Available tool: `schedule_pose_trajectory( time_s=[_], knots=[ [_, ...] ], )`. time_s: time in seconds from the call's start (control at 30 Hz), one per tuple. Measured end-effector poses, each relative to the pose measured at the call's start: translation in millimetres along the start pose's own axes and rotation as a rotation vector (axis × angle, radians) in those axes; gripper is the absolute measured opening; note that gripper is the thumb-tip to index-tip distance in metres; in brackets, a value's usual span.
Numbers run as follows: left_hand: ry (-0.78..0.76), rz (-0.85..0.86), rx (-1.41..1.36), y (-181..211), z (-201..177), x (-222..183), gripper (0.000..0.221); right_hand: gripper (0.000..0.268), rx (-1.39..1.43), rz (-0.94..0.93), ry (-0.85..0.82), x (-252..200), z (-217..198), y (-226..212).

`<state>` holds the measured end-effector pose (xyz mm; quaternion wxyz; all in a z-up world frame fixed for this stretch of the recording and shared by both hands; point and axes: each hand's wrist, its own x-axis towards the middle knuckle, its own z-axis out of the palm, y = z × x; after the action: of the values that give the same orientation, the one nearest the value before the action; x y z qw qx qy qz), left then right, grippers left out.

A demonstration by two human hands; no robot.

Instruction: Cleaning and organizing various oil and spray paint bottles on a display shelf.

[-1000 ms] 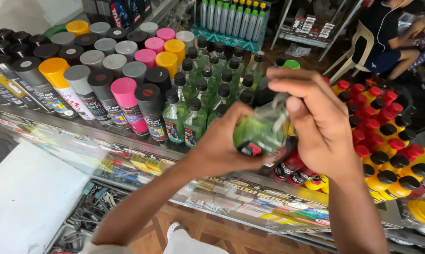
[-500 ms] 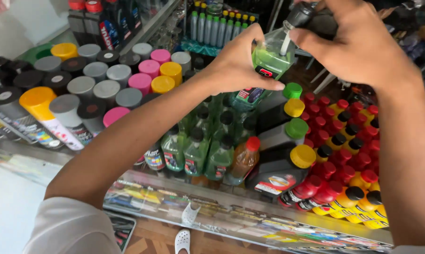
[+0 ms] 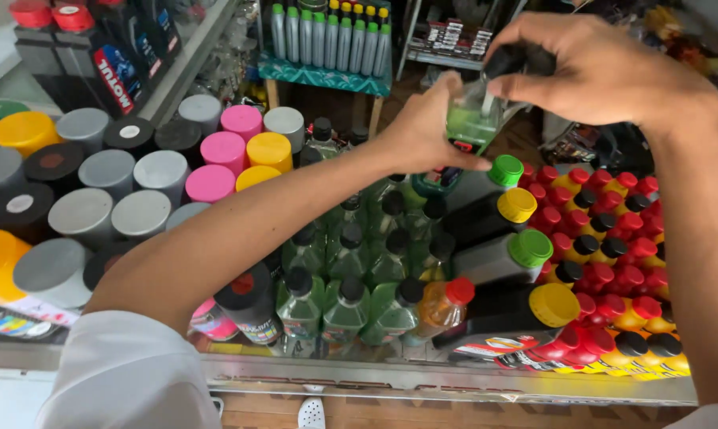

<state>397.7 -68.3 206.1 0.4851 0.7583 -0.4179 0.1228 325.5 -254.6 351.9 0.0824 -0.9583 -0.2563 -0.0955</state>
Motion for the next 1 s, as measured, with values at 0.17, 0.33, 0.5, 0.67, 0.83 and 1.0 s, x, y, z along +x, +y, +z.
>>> schedule_pose_trajectory(
  time_s=[0.17, 0.33, 0.5, 0.67, 0.83, 1.0],
  knots=[
    [-0.069, -0.044, 0.019, -17.2, 2.8, -6.1, 0.08, 0.035, -0.041, 0.115, -0.112, 8.8, 15.5, -6.6],
    [-0.251, -0.089, 0.127, -19.6, -12.6, 3.2, 0.072, 0.038, -0.136, 0.141, -0.251, 17.3, 32.7, -10.3],
    [-0.261, -0.113, 0.252, -24.8, -19.7, -5.2, 0.073, 0.036, -0.116, 0.047, -0.309, 19.5, 51.6, 1.0],
    [-0.238, -0.07, 0.281, -26.2, -21.2, -12.2, 0.069, 0.033, -0.076, -0.009, -0.365, 25.8, 65.6, 7.5],
    [-0.324, -0.256, 0.195, -8.1, -32.1, -18.1, 0.058, 0.047, -0.172, -0.074, -0.469, 25.5, 86.9, 9.1],
    [-0.327, -0.312, 0.178, 18.4, -44.0, -28.2, 0.051, 0.05, -0.335, -0.126, -0.467, 33.6, 121.6, 30.2]
  ],
)
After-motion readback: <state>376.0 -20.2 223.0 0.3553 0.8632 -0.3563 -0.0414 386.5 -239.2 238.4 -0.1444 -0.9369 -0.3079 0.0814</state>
